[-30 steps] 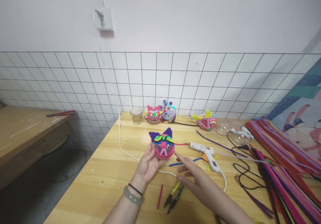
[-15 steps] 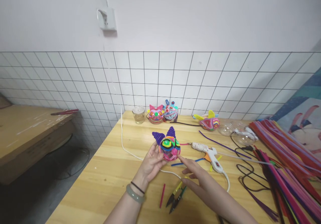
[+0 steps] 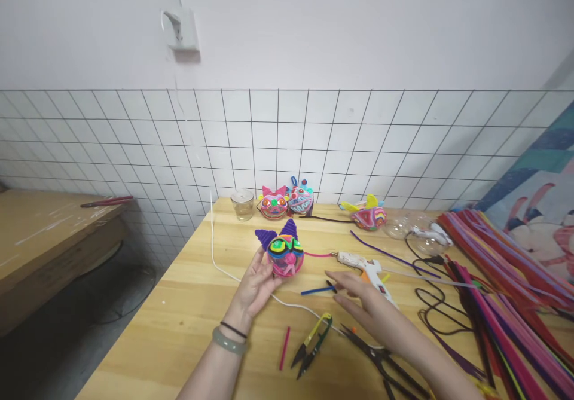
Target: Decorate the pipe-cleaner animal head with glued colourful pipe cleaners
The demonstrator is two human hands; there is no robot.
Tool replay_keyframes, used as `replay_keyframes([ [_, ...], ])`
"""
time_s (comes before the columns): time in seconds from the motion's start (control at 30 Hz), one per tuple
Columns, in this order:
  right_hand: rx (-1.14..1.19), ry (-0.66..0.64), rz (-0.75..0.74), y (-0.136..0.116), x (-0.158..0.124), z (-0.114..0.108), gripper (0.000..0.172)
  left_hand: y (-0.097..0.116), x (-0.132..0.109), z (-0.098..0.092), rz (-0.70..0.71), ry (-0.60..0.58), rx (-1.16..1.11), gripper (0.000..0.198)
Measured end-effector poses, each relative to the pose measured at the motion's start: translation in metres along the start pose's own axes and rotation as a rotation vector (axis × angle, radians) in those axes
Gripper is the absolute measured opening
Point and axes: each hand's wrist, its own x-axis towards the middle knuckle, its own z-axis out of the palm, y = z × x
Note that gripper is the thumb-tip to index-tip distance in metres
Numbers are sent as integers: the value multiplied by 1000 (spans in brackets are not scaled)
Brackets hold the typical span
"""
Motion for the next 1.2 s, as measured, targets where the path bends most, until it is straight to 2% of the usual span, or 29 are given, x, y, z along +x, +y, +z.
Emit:
replay_keyframes([
  [0.17,-278,-37,-20,33,28,-11,39,5,5,-8,46,73,1,53],
  [0.33,-356,-57,-8,46,32,-19,33,10,6,-11,46,79,-87,34],
  [0.5,-436,-87,-13,44,21,-6,32,17,8,-12,25,130,-224,18],
  [0.67,-509,-130,-28,46,22,13,34,22,10,-12,77,193,-277,19],
  [0.97,-570,-119,1,49,31,13,28,27,10,-11,93,233,-304,24],
  [1.1,-551,-102,-43,34,46,18,28,33,8,-11,146,234,-319,26],
  [1.2,-543,-108,-69,22,70,26,28,37,6,-12,170,229,-323,25],
])
